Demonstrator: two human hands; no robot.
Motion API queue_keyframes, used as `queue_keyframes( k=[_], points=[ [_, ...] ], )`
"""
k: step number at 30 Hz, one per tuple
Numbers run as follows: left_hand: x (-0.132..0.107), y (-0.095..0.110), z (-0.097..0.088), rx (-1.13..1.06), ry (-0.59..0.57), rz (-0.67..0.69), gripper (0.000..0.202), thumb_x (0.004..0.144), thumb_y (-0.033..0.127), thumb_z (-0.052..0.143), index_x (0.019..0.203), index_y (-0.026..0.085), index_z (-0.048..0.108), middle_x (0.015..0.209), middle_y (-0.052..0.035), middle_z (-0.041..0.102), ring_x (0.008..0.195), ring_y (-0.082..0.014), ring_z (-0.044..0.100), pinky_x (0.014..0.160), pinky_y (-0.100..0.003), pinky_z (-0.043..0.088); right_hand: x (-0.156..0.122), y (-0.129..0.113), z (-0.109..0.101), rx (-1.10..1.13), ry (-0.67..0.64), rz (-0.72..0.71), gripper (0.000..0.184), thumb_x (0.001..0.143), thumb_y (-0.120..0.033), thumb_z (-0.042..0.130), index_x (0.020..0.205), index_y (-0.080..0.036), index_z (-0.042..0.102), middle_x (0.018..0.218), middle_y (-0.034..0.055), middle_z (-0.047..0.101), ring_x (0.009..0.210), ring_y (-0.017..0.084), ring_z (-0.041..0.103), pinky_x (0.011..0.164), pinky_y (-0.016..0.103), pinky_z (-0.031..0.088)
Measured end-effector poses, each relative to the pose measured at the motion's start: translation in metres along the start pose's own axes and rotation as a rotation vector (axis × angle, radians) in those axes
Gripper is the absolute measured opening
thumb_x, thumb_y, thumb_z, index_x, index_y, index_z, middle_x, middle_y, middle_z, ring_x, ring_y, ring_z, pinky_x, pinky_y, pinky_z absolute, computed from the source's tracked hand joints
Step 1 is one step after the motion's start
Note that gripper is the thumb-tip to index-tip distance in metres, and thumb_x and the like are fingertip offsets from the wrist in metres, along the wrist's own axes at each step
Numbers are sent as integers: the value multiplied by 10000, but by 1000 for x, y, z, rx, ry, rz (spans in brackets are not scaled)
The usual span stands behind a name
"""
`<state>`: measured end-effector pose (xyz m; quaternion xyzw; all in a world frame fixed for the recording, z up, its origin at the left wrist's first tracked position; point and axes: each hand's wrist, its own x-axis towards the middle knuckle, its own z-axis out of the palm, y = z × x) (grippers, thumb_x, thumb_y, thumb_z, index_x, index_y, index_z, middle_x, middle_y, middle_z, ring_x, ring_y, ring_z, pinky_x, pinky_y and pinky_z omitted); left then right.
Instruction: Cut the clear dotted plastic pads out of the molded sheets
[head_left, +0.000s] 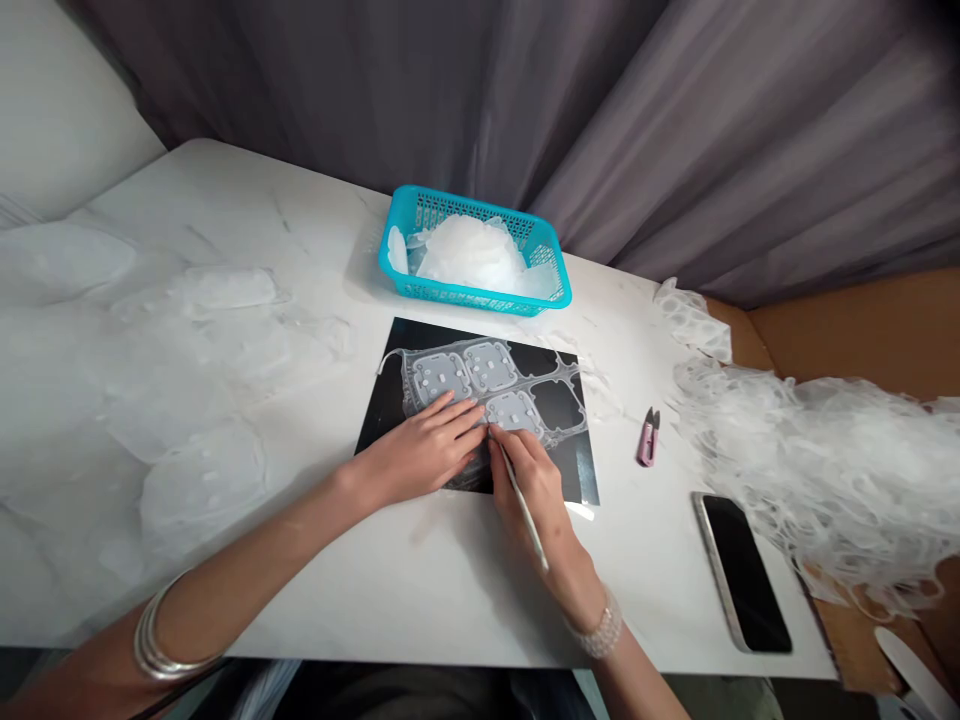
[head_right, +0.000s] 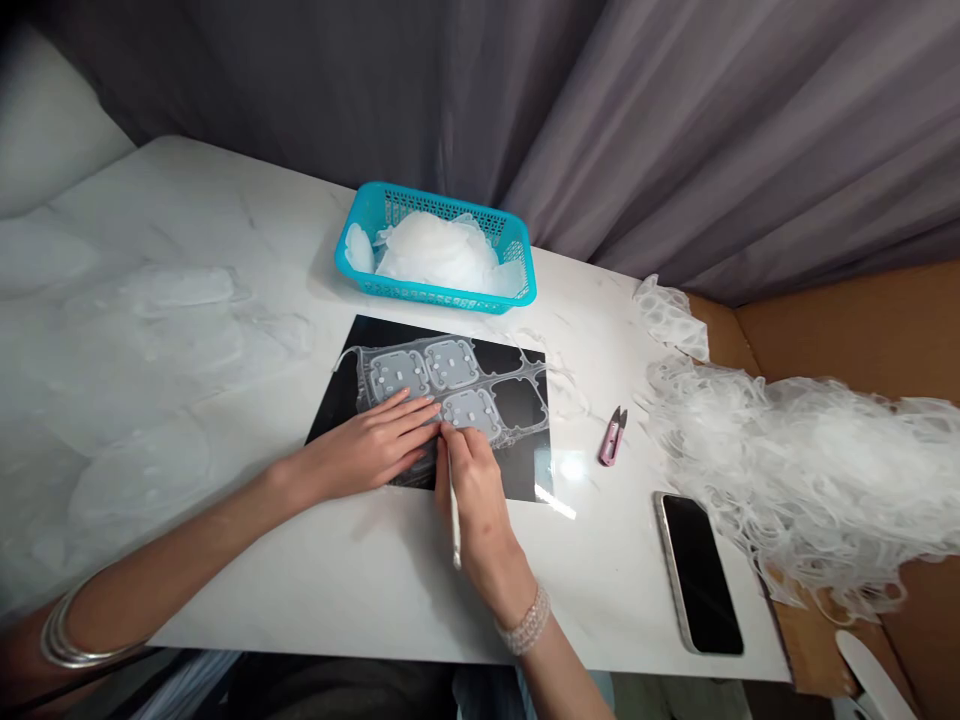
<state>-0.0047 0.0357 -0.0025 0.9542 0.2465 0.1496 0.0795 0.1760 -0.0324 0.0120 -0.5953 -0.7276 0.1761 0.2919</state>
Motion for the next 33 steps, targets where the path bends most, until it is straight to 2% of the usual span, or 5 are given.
queue_keyframes(
  k=[10,21,26,30,33],
  points=[
    [0,1,-1,-71,-5,-49,363,1021,202,375,1305,133,592,1427,-155,573,1390,-282,470,1194,-486,299,-10,2,-3,-169,-63,-81,349,1016,-164,361,1295,-215,566,928,106,618,818,256,572,714,407,528],
    [-6,-5,13,-159,35,-42,394,1003,208,408,1332,118,607,1450,-163,550,1412,-296,444,1226,-492,232,1,13,4,-127,-128,-93,470,989,-97,348,1409,-149,552,1439,180,553,1399,307,458,1147,520,403],
    [-7,-3,11,-225,54,-80,415,999,216,427,1380,176,585,1484,-123,524,1405,-295,455,1236,-507,199,5,28,-23,458,204,301,308,982,-214,493,1211,-247,696,1216,78,713,1110,231,683,1011,420,537],
    [-6,0,4,-164,28,-86,414,1014,231,413,1394,194,574,1496,-103,515,1407,-270,456,1238,-482,211,-16,92,-87,908,703,623,290,778,-125,729,1057,-203,721,904,41,738,848,174,715,873,341,603],
    [-7,-1,1,-89,-5,-73,414,1034,231,377,1396,168,568,1503,-105,506,1414,-260,445,1236,-489,225,-42,132,-141,932,843,634,281,727,-67,714,974,-192,666,650,-81,576,637,79,637,799,253,615]
  ],
)
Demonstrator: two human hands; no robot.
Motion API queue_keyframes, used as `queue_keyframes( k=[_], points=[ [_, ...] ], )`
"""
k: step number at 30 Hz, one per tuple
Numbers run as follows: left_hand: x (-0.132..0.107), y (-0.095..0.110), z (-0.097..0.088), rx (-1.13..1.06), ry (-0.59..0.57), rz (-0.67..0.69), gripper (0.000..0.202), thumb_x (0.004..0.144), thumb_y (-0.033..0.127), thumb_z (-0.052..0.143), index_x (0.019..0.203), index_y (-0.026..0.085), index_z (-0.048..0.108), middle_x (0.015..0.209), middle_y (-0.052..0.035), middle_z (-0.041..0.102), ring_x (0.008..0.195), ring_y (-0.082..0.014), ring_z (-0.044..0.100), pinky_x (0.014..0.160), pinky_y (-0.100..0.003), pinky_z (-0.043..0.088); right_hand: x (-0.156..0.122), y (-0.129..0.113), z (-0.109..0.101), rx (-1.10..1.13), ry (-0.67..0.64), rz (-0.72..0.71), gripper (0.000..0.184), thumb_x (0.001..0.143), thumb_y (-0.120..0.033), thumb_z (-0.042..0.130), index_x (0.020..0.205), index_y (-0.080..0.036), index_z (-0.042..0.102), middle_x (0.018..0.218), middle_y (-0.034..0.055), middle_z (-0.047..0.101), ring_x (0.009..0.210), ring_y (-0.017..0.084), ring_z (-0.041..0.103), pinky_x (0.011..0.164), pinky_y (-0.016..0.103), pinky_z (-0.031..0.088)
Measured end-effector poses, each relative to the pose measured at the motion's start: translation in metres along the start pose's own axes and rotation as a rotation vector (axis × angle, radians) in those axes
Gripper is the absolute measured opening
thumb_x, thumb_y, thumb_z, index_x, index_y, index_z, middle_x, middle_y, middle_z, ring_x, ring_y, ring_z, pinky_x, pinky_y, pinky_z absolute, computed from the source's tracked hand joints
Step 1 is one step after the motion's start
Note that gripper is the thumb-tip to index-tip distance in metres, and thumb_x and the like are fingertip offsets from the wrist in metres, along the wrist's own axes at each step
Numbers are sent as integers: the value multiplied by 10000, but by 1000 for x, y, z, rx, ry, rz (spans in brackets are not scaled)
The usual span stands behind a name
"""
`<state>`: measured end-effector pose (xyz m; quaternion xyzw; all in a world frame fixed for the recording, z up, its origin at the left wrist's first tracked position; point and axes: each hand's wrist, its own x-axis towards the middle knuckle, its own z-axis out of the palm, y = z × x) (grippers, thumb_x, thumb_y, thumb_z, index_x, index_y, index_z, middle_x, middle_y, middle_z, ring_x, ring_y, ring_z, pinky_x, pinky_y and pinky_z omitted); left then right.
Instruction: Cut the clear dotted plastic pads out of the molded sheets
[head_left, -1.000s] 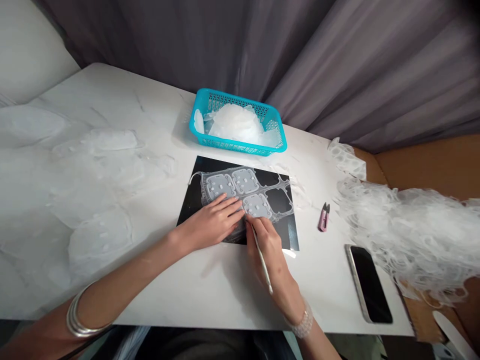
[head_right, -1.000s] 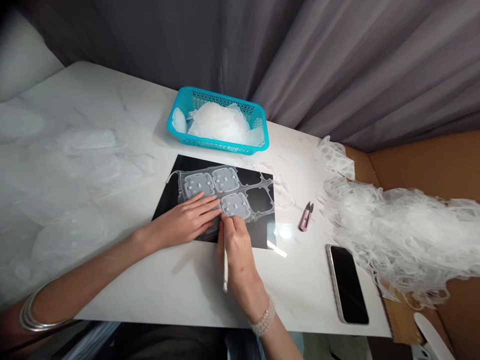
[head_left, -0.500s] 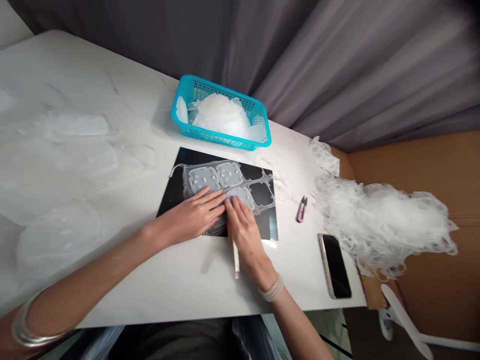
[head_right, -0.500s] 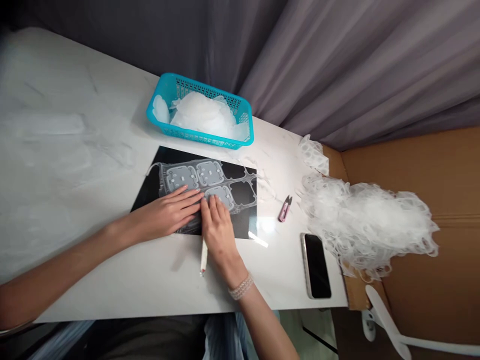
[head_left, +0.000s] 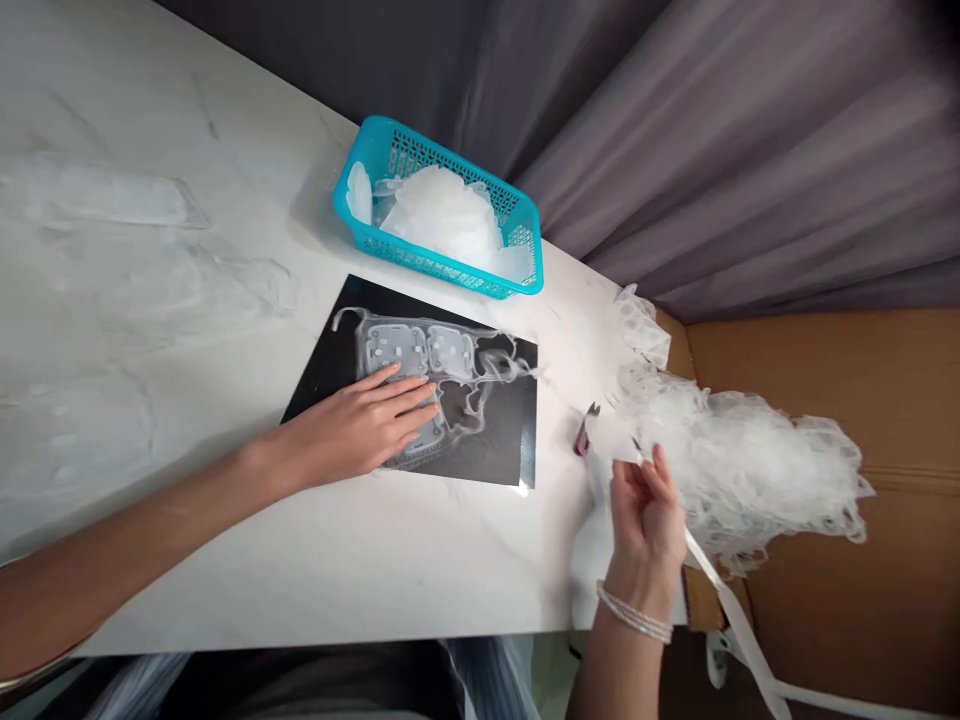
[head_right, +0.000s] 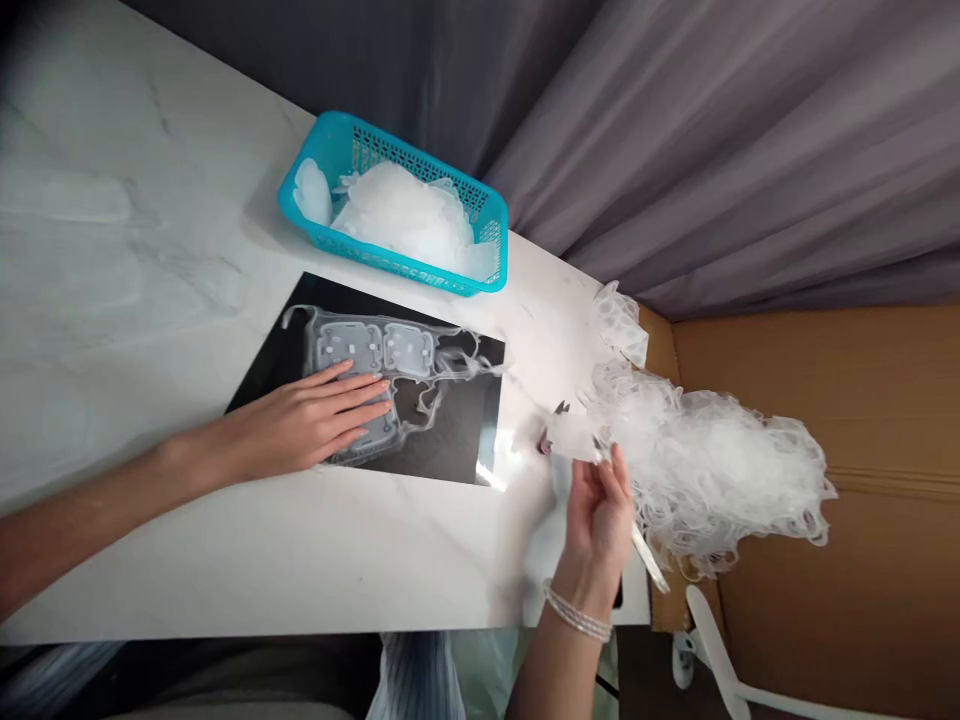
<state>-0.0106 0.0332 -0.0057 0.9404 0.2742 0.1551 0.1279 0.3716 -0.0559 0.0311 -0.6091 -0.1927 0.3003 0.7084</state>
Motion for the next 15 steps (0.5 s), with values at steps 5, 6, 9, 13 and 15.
queue_keyframes(
  k=[5,6,9,13,15],
  points=[
    [0,-3,3,-72,117,19,364,1013,217,434,1304,172,648,1406,-84,608,1361,-239,511,1232,-470,268,-22,-21,-10,87,48,-47,311,752,-75,688,1033,-202,650,699,-79,586,780,74,681,1012,285,555],
    [1,-1,2,-120,165,10,346,1004,208,449,1263,169,675,1361,-81,643,1336,-237,536,1221,-460,298,-34,-20,3,98,18,-7,327,768,-85,689,1076,-193,662,714,-61,613,819,94,695,1039,322,544],
    [6,14,-7,-374,310,-153,283,981,221,496,1101,154,743,1172,-80,736,1189,-235,639,1110,-415,454,-74,-14,54,177,-139,227,274,827,-140,673,1086,-226,699,905,9,728,1080,168,689,1076,395,518],
    [14,36,-30,-1045,177,-564,341,945,382,603,1230,212,684,1135,-63,741,1055,-230,696,950,-383,561,-116,-11,106,264,-272,441,243,836,-185,678,1057,-262,742,1024,18,765,1088,180,693,954,347,587],
    [16,40,-38,-1460,-23,-573,449,943,414,618,1361,249,601,1221,-69,714,1114,-232,677,946,-374,563,-128,-12,118,293,-316,485,232,840,-189,689,1047,-272,752,987,8,771,1036,170,707,912,327,597]
  ],
)
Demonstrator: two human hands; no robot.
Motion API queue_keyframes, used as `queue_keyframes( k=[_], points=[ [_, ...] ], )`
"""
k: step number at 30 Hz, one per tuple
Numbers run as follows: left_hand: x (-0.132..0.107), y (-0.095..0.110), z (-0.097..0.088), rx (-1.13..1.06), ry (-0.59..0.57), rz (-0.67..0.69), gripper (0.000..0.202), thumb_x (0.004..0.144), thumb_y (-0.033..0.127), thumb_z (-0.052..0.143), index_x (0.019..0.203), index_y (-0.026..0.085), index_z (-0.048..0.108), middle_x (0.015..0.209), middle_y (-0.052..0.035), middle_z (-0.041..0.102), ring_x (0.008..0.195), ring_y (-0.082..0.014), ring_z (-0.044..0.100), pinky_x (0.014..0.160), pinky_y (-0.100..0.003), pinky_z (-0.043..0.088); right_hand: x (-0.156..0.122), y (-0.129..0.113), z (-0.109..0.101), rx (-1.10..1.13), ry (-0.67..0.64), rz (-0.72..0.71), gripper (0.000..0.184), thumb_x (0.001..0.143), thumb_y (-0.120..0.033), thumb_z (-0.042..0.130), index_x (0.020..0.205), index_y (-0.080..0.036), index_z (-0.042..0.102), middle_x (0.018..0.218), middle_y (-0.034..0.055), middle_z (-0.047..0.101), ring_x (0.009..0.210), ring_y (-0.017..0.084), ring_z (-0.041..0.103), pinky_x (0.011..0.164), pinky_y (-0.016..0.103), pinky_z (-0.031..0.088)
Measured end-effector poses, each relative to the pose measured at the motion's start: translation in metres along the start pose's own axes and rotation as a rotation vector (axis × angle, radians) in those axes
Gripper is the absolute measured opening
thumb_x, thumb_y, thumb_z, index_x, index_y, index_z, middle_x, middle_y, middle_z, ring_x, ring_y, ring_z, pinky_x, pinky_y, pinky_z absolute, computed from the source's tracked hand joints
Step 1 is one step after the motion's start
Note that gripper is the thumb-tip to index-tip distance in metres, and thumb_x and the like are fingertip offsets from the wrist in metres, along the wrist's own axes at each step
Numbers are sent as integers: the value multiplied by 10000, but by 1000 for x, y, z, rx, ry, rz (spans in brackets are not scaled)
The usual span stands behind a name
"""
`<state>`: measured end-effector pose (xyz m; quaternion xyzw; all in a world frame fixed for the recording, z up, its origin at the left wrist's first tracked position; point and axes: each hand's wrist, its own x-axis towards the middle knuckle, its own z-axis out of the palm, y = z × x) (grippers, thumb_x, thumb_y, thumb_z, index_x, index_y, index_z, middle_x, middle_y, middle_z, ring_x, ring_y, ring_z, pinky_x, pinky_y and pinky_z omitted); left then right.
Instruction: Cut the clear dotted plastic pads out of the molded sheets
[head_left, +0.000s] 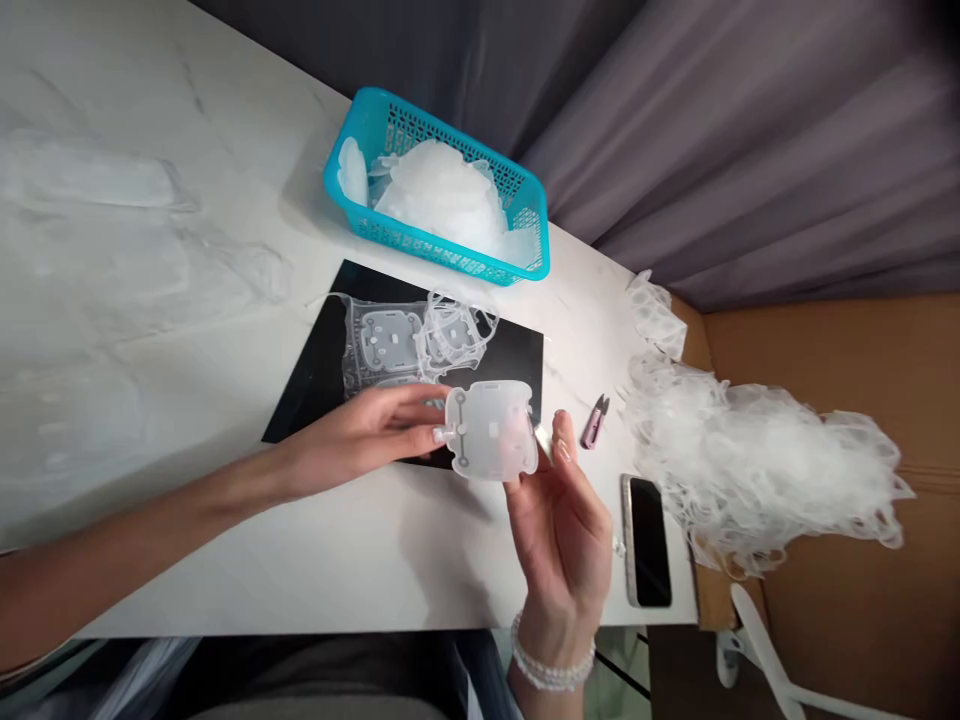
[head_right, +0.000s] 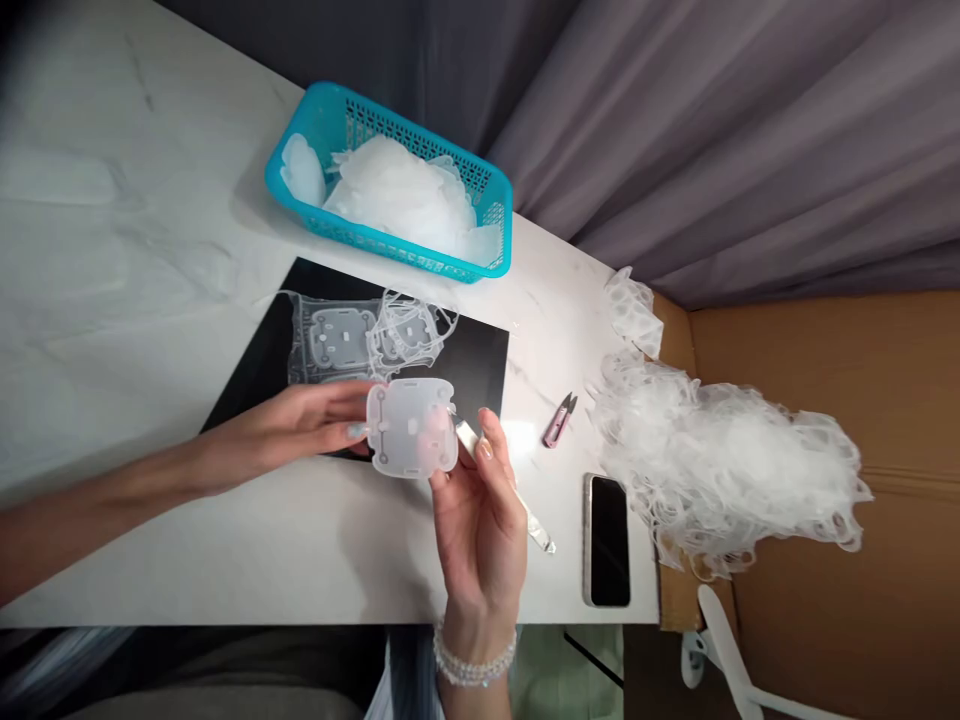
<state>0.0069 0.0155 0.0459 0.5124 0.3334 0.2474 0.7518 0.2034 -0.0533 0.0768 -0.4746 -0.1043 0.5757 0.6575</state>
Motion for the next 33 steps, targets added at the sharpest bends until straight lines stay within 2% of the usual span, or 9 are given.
queue_keyframes(
  k=[2,3,9,16,21,25,28,30,33],
  points=[
    [-2,4,-1,-229,-178,-59,405,965,384,599,1345,247,626,1230,-73,714,1116,-211,674,949,-338,554,-3,3,6,11,-29,8,219,843,-185,697,1036,-270,757,949,1,772,995,160,714,894,313,597],
    [-3,5,-3,-288,-203,-65,349,975,361,589,1292,240,671,1196,-69,730,1085,-194,684,947,-314,548,-4,4,8,12,-38,3,214,847,-183,697,1033,-269,758,940,0,771,986,157,714,885,306,596],
    [-8,6,-6,-354,-116,-58,204,966,283,623,1103,270,773,984,-17,787,949,-130,718,922,-231,534,-5,4,8,-31,-25,-2,215,856,-202,703,1054,-271,753,969,-7,769,999,157,699,897,306,576],
    [-9,10,-6,-346,-102,-68,210,965,300,621,1113,283,770,1000,-17,787,989,-176,725,972,-298,527,-7,1,9,-43,-30,19,209,864,-217,690,1054,-277,754,1011,7,777,1055,171,693,947,352,563],
    [-9,6,-4,-347,-58,-91,275,953,336,637,1196,252,735,1166,-54,746,1128,-230,675,1038,-376,495,-8,1,10,-81,-37,-39,198,899,-221,647,1057,-274,754,1005,16,782,1040,162,708,941,340,568],
    [-8,4,1,-536,92,-123,472,928,370,654,1379,242,593,1447,-74,572,1333,-270,529,1121,-425,428,-12,12,11,-222,-42,-250,213,918,-233,646,1102,-285,739,1062,16,772,1085,189,702,988,363,535],
    [-6,5,2,-738,1,-199,560,956,513,528,1400,174,559,1449,-134,558,1306,-308,549,1121,-473,416,-16,23,15,-360,-169,-233,253,971,-375,587,1143,-261,732,1173,62,743,1185,250,657,1067,440,474],
    [-5,6,1,-799,-70,-229,596,971,567,438,1375,149,572,1408,-153,589,1265,-315,582,1114,-479,418,-18,24,17,-371,-256,-118,459,1003,-550,436,1163,-235,729,1175,101,741,1200,285,647,1094,501,437],
    [-3,5,-1,-826,-93,-222,563,980,550,413,1338,156,596,1388,-144,609,1262,-301,592,1118,-455,426,-18,16,17,-324,-217,-121,637,992,-655,287,1115,-226,741,1076,125,769,1142,315,678,1071,556,435]
  ],
)
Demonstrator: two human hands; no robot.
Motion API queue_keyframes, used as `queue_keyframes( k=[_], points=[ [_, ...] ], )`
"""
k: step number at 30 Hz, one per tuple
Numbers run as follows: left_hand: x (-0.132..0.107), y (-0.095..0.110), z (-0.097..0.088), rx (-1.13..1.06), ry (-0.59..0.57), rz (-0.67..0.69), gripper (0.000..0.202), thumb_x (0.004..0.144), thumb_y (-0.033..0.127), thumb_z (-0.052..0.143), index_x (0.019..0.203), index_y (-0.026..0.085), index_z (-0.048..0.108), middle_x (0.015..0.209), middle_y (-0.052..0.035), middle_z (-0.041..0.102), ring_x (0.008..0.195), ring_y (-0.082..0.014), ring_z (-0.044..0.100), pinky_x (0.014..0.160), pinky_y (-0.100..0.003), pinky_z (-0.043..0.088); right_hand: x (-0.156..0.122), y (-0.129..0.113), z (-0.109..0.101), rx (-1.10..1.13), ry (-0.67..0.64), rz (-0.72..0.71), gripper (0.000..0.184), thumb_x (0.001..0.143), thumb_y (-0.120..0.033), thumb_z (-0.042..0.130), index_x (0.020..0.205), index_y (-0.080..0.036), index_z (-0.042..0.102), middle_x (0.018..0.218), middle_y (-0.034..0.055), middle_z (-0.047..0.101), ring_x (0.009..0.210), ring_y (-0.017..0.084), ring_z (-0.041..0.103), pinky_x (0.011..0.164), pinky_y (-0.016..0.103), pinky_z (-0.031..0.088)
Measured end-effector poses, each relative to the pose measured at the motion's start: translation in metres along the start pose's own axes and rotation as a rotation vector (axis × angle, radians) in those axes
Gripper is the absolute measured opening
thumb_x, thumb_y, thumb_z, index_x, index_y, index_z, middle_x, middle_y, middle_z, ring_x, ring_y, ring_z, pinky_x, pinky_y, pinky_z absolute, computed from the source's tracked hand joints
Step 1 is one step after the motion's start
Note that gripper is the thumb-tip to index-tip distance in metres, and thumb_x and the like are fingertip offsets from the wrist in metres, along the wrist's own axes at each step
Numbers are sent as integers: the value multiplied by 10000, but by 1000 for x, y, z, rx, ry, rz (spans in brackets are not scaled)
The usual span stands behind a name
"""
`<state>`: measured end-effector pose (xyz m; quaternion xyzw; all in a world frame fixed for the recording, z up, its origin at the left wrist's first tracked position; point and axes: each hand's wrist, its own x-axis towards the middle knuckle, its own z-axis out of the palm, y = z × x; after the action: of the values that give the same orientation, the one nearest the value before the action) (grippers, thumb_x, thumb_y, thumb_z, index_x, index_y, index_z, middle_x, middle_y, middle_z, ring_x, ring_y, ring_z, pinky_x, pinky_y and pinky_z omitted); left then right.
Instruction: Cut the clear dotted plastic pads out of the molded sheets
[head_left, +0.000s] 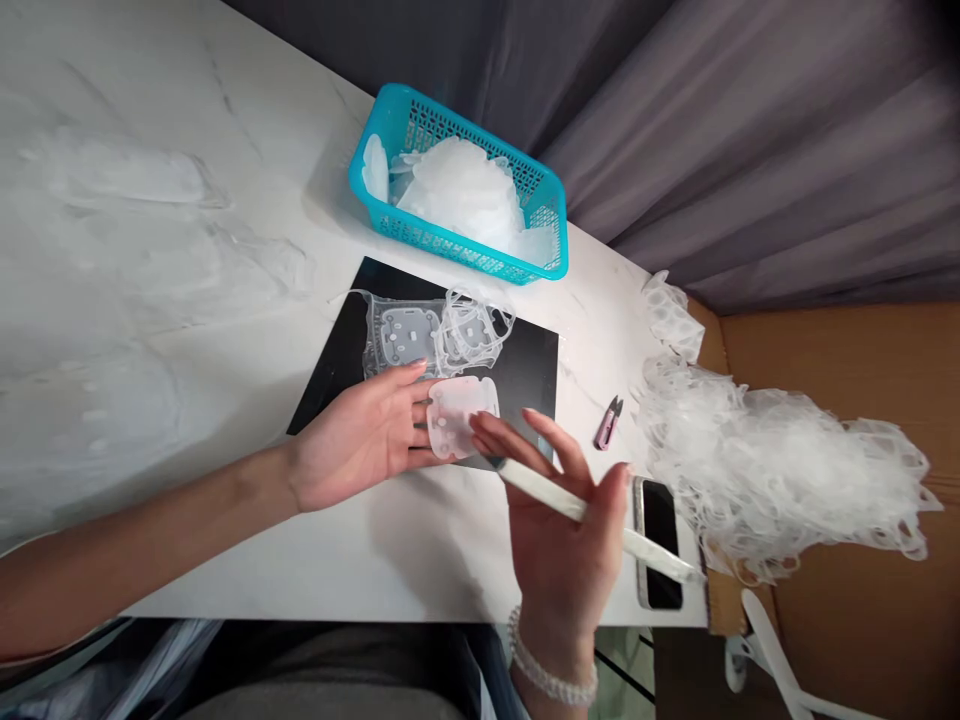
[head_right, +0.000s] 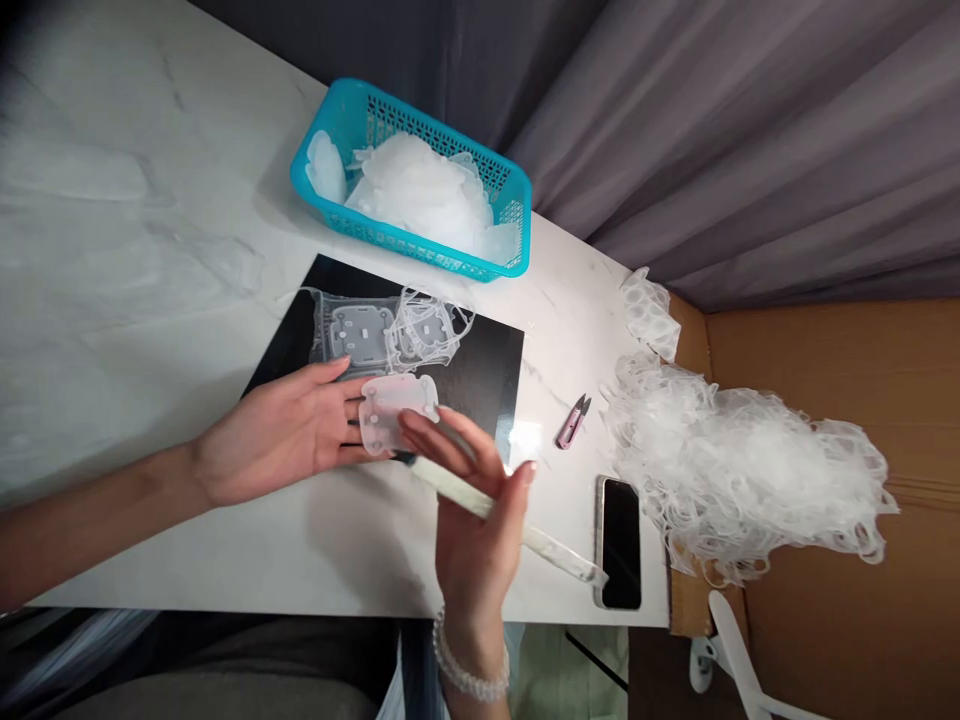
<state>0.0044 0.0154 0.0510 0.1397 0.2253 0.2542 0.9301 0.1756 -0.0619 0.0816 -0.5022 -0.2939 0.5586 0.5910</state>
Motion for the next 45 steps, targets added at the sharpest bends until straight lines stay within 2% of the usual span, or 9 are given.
queue_keyframes(
  k=[4,8,12,14,19,25,30,38,45],
  points=[
    [0,-4,-3,92,64,81,477,968,436,510,1360,175,586,1406,-139,599,1294,-302,572,1125,-474,433,3,-12,-17,-1,159,-105,619,992,-633,299,1010,-214,754,935,137,785,1012,326,725,979,568,486],
    [-4,9,-4,572,367,533,434,962,357,590,1380,240,581,1420,-67,598,1311,-271,555,1145,-459,417,7,-9,-34,-4,190,-126,609,985,-633,328,1011,-191,746,924,139,783,972,324,732,942,547,504],
    [9,70,10,1276,735,1202,381,1031,290,450,1390,255,572,1419,20,595,1319,-230,534,1174,-427,377,23,-3,-38,-84,137,-157,618,992,-633,319,1024,-176,733,943,126,780,980,294,728,917,472,524],
    [29,108,18,1596,681,1316,452,1026,167,360,1457,214,489,1535,12,473,1429,-229,411,1213,-432,307,37,-2,-37,-116,84,-151,637,991,-648,302,1024,-177,729,971,119,775,995,280,723,896,439,538],
    [71,144,11,2099,635,795,770,915,177,543,1590,107,178,1671,-182,27,1522,-422,-34,1176,-697,70,73,-1,-26,-70,-71,-6,688,931,-744,334,1017,-176,712,997,116,752,895,262,739,853,415,573],
    [52,93,-25,2096,424,805,553,999,210,312,1539,97,342,1622,-143,301,1526,-257,206,1233,-441,242,117,18,18,-7,-164,141,540,919,-681,466,1160,-229,636,1275,113,629,744,190,718,814,458,593],
    [31,74,-41,2159,342,686,544,1002,249,275,1517,127,399,1589,-105,382,1492,-220,309,1216,-423,301,144,27,38,-10,-81,210,457,942,-604,487,1099,-193,613,854,48,694,766,204,719,816,394,581],
    [32,51,-59,2397,166,528,538,1025,366,329,1525,181,400,1616,-113,317,1501,-259,282,1232,-499,201,110,-36,-80,132,43,-3,490,954,-540,470,1137,-108,612,899,187,751,992,292,734,955,471,533],
    [50,16,-46,2507,296,607,549,1032,388,361,1531,161,386,1613,-194,288,1492,-342,285,1199,-597,192,131,-53,-159,-33,490,-133,489,984,-550,358,1057,-154,634,946,145,710,755,237,748,654,377,584]
  ],
)
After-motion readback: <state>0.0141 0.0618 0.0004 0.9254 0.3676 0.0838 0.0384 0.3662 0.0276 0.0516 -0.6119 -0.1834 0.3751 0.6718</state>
